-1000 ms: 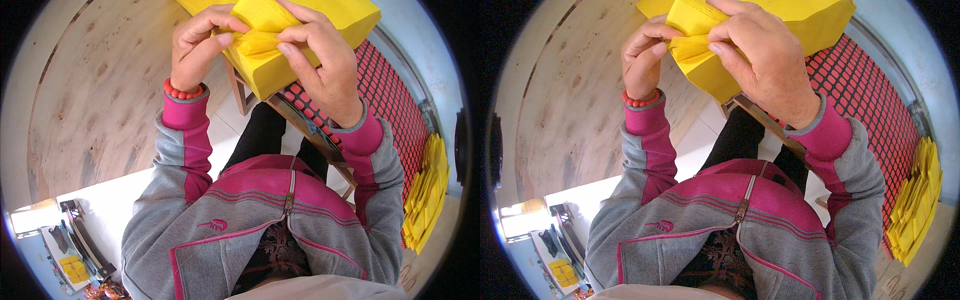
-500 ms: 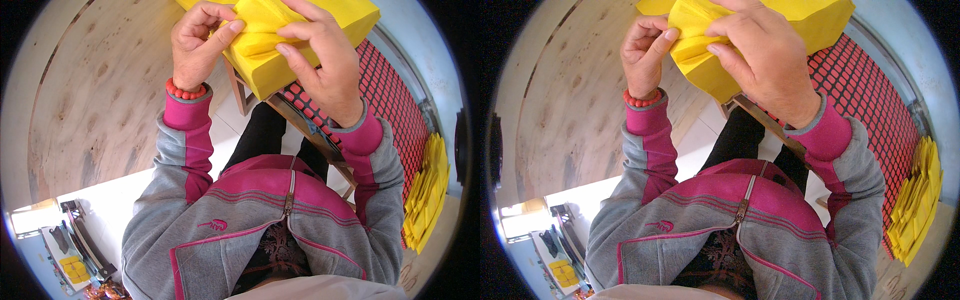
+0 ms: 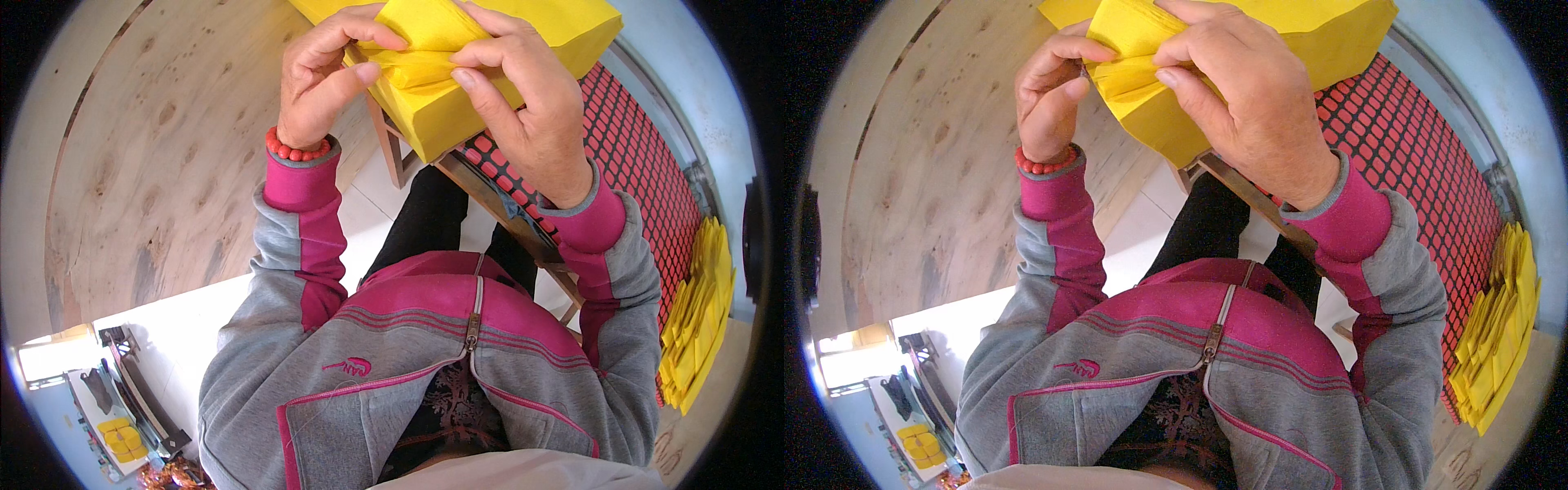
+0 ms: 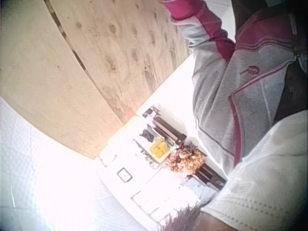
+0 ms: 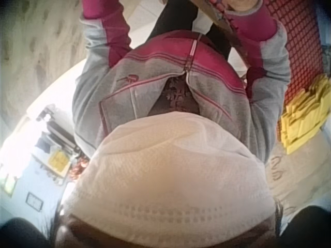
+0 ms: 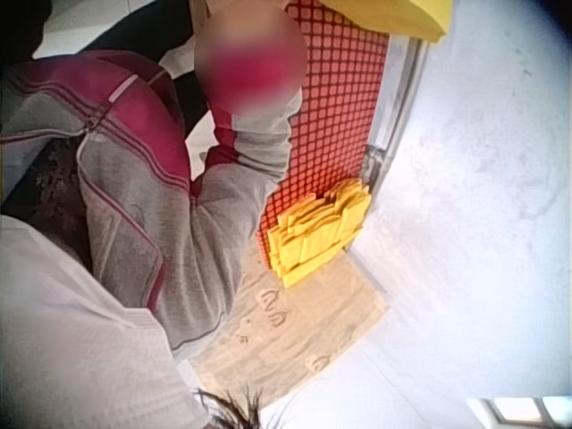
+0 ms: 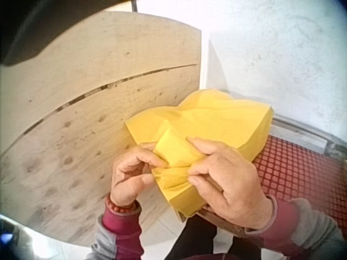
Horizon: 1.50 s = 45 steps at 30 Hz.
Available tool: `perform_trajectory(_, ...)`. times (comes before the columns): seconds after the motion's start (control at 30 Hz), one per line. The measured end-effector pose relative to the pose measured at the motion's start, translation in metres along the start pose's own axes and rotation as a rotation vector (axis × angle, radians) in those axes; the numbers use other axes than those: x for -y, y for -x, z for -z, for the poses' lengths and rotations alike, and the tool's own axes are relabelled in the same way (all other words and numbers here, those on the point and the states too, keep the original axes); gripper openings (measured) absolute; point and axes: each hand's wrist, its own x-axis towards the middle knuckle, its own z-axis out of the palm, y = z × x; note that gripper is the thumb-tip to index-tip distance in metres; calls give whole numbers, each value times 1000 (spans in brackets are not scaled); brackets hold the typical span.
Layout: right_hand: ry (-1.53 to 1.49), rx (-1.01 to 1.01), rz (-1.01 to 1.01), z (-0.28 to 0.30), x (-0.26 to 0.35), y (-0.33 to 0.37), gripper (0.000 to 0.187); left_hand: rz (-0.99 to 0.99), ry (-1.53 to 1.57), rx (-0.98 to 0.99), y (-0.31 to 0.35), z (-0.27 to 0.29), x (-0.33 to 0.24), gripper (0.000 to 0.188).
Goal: The person folds yellow paper sheets by hand on a patterned table, repeatedly folding and unfolding them to create creases. The person smooths the folds and stacks the finished sheets.
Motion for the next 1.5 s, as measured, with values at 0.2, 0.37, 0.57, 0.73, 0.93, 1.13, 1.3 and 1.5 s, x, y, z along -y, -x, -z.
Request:
perform_trajectory(0.2, -24, -27, 13, 0, 1, -2, 17, 68, -98, -42, 5, 3, 3, 16)
perform_trajectory(0.37, 15, -53, -38, 4, 5, -1, 19, 172, -28, -268, 10, -1, 9, 11)
perform_trajectory(0.57, 40, -26, 91, 3, -3, -4, 17, 164, -72, -310, 6, -6, 9, 11)
perform_trajectory(0.73, 45, -6, 83, -2, -6, -2, 16, 105, -74, -280, 5, -7, 9, 13)
perform_trajectory(0.93, -38, -33, 19, -2, -1, 0, 16, 11, -19, -11, 4, 8, 7, 30)
perform_trajectory(1.13, 13, 18, 1, 1, 0, 0, 17, 1, -42, 40, 3, 9, 6, 32)
perform_trajectory(1.3, -5, -4, 5, 0, 0, 1, 17, -9, -54, 58, 2, 9, 4, 27)
perform_trajectory(1.5, -81, -57, -13, 0, 3, -1, 18, 84, -87, -106, 8, 5, 7, 13)
